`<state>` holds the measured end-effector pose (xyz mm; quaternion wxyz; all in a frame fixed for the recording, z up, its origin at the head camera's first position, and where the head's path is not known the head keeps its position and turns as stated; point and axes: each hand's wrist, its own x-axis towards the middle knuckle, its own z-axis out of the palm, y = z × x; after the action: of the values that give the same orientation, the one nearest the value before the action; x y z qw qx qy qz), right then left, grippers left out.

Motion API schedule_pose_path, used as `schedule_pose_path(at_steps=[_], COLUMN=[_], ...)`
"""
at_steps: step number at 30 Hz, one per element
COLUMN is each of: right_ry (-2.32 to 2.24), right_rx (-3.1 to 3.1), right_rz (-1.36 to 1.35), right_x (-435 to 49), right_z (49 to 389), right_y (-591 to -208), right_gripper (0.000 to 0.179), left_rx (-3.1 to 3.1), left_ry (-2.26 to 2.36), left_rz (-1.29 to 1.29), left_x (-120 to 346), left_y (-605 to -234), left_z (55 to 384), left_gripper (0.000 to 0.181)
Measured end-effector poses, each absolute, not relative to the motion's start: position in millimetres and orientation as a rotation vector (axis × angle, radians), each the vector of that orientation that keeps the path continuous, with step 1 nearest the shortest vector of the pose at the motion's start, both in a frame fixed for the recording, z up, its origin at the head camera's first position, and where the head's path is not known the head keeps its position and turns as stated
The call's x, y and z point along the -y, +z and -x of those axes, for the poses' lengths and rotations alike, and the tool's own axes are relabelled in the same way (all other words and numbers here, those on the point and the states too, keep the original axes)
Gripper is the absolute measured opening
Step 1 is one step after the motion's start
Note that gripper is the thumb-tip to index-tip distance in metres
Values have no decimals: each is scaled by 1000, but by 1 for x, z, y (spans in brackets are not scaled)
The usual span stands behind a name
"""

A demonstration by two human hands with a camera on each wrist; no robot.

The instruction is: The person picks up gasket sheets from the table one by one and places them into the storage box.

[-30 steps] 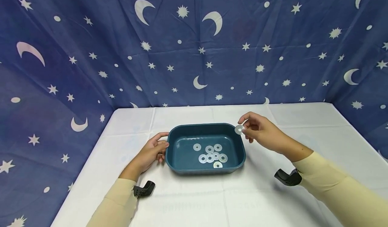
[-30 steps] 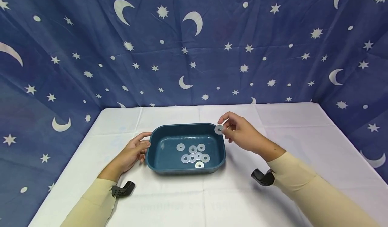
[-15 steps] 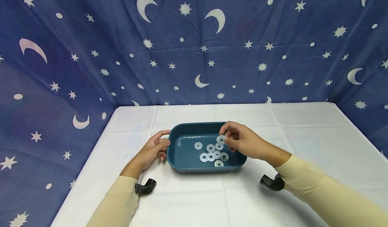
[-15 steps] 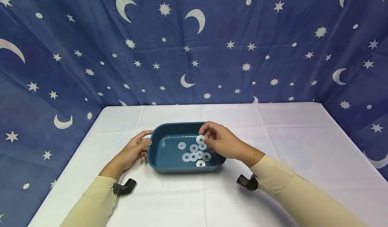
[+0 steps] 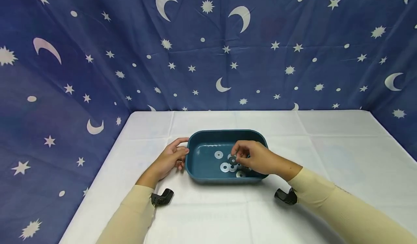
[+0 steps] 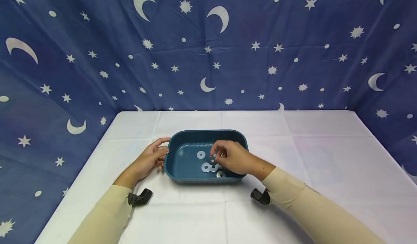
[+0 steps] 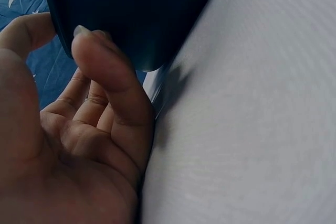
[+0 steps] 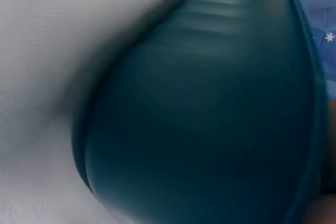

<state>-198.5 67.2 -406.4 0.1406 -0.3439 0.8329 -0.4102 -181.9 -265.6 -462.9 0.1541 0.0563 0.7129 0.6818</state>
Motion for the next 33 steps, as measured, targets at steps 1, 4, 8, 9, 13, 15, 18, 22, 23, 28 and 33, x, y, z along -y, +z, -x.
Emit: schedule_pose_path(at_steps=[1,4,8,9,13,15,18,22,23,28,33], right_ry=[-1162,-1122,-1087,-1083,-1066,-1060,-1049,-1021,-1011,-966,-915], right_rx=[-2420,-2447,-2477,-2479,-2479,-2478,-2486,-2525,-2539,-2595,-2628], right_rz=[998,1011,996,992,972,955,947,940,934,899,877], right_x=[-66,-63,-57,-56,-48,-46,-43,-38,-37,-35,-36], right_z=[199,199,200,201,201,201,202,203,204,204,203], right_y=[-408,-413,-419,-420,-425,-426,-428,-430,-430,-432,-435], right_gripper=[13,13,13,13,13,13,14,15,15,12,12], left_rx=[-2041,-2036,-2036,-2035,-2035,-2033,-2039,-2047,-2048,-2059,-2047], left_ry=[1952,1953,1956,1955,1950,1948,1947,1945,1945,1939,1943], left_rz=[-158,-156,-151,-151,-138,-142,-137,-134,-138,-143,-132], left_x=[265,265,267,268,271,272,273,274,274,271,268], left_y=[-463,-464,-465,-465,-464,-463,-463,-461,-461,-462,-464], left_z=[182,182,181,180,175,174,173,174,175,179,179], left_gripper=[48,48,50,51,52,52,52,51,51,50,50])
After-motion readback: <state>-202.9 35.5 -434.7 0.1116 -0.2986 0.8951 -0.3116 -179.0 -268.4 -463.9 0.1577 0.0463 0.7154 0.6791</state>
